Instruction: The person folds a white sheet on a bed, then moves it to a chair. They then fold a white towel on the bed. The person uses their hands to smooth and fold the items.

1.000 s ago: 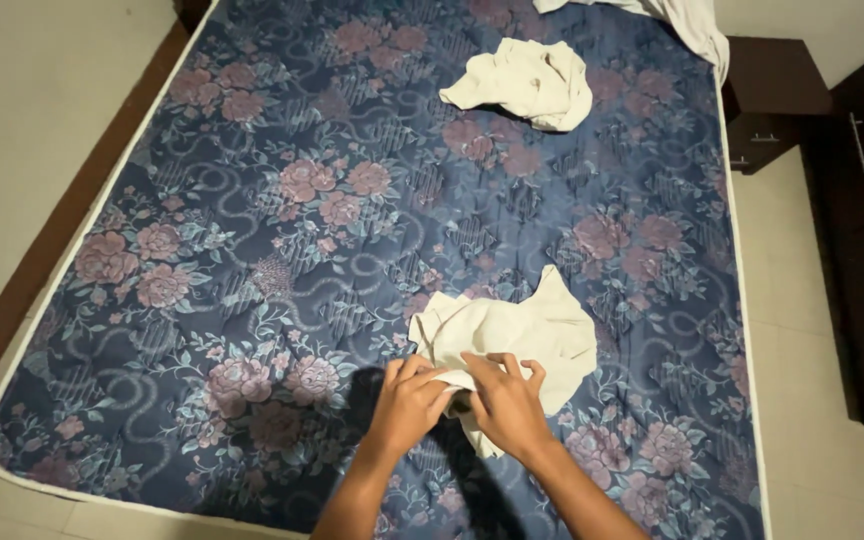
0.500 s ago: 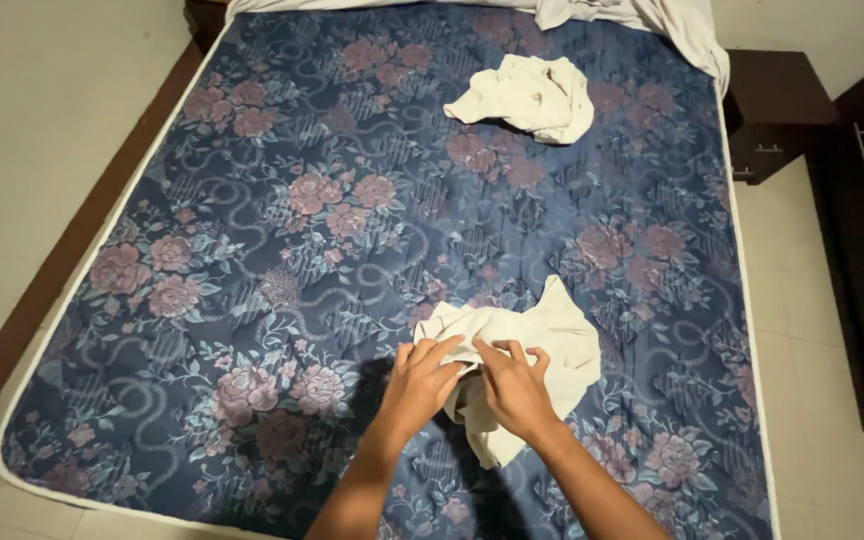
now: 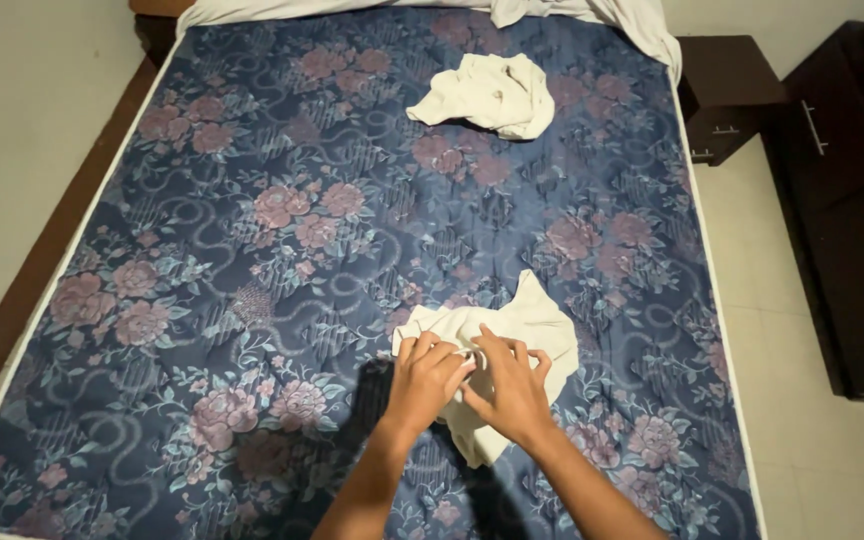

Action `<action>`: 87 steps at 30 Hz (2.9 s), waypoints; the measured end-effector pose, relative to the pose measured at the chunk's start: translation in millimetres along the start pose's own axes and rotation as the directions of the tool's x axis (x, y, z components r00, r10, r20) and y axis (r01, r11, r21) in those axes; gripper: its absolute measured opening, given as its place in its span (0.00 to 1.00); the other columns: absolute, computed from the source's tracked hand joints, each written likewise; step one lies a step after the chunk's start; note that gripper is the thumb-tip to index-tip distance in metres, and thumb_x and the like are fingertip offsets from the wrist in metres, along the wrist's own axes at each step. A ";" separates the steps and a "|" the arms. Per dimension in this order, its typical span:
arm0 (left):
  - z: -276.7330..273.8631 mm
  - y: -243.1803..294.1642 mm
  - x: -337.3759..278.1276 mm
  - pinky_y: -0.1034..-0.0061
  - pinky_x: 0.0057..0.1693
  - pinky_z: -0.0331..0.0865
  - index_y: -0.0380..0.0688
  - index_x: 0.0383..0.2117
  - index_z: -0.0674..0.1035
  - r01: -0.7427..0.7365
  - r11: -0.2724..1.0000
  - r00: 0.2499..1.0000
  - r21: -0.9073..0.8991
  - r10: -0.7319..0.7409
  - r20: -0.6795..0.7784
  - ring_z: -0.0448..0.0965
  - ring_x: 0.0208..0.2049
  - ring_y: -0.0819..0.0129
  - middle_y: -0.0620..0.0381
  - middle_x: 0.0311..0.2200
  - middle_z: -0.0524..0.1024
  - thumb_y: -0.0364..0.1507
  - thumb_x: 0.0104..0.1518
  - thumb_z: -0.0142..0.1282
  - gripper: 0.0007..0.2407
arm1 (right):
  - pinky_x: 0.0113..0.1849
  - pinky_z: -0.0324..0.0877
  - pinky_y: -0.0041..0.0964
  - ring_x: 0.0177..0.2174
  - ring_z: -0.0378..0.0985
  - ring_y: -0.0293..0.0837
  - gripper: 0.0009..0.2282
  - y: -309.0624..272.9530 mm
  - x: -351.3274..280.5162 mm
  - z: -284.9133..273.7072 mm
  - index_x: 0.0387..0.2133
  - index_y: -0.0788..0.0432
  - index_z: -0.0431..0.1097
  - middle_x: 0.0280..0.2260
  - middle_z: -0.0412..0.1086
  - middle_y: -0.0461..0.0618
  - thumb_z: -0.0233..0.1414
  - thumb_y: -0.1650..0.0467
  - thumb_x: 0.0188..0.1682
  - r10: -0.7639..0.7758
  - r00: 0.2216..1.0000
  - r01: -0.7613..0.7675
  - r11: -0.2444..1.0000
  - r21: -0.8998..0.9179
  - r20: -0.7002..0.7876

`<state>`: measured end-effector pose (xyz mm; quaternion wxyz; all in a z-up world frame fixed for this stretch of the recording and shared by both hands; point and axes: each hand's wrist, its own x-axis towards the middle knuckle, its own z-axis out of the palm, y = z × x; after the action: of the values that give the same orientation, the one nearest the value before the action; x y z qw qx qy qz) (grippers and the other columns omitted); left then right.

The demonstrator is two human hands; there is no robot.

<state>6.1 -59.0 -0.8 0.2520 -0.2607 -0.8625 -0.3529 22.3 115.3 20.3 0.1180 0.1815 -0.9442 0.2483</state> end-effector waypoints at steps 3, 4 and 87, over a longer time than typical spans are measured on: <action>-1.2 2.6 8.4 0.63 0.48 0.63 0.43 0.24 0.83 0.006 1.000 0.998 -0.014 -0.006 0.063 0.75 0.40 0.61 0.61 0.29 0.79 0.32 0.47 0.69 0.07 | 0.49 0.50 0.59 0.49 0.68 0.53 0.26 2.1 -4.4 8.4 0.49 0.55 0.65 0.53 0.70 0.56 0.63 0.66 0.34 0.029 0.997 -0.036 0.995 -0.092 -0.076; -0.6 1.1 10.3 0.63 0.48 0.63 0.43 0.24 0.83 0.000 1.000 0.998 -0.013 0.001 0.063 0.75 0.40 0.61 0.61 0.29 0.79 0.32 0.47 0.69 0.07 | 0.49 0.50 0.59 0.49 0.68 0.53 0.26 7.8 -4.3 12.2 0.49 0.55 0.65 0.53 0.70 0.56 0.63 0.66 0.34 0.029 0.996 -0.037 0.995 -0.092 -0.083; -50.2 -10.3 7.3 0.67 0.47 0.65 0.42 0.29 0.83 0.055 0.986 0.999 -0.158 -0.054 0.006 0.77 0.38 0.60 0.58 0.32 0.80 0.26 0.49 0.68 0.05 | 0.51 0.49 0.62 0.54 0.60 0.51 0.40 -9.9 -26.3 32.1 0.58 0.49 0.61 0.52 0.60 0.49 0.69 0.55 0.30 0.380 0.918 -0.384 0.923 0.014 0.117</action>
<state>6.9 -100.5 30.2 0.2201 -0.2565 -0.8389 -0.4266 45.8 98.3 -11.0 0.0107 0.0099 -0.9619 0.2731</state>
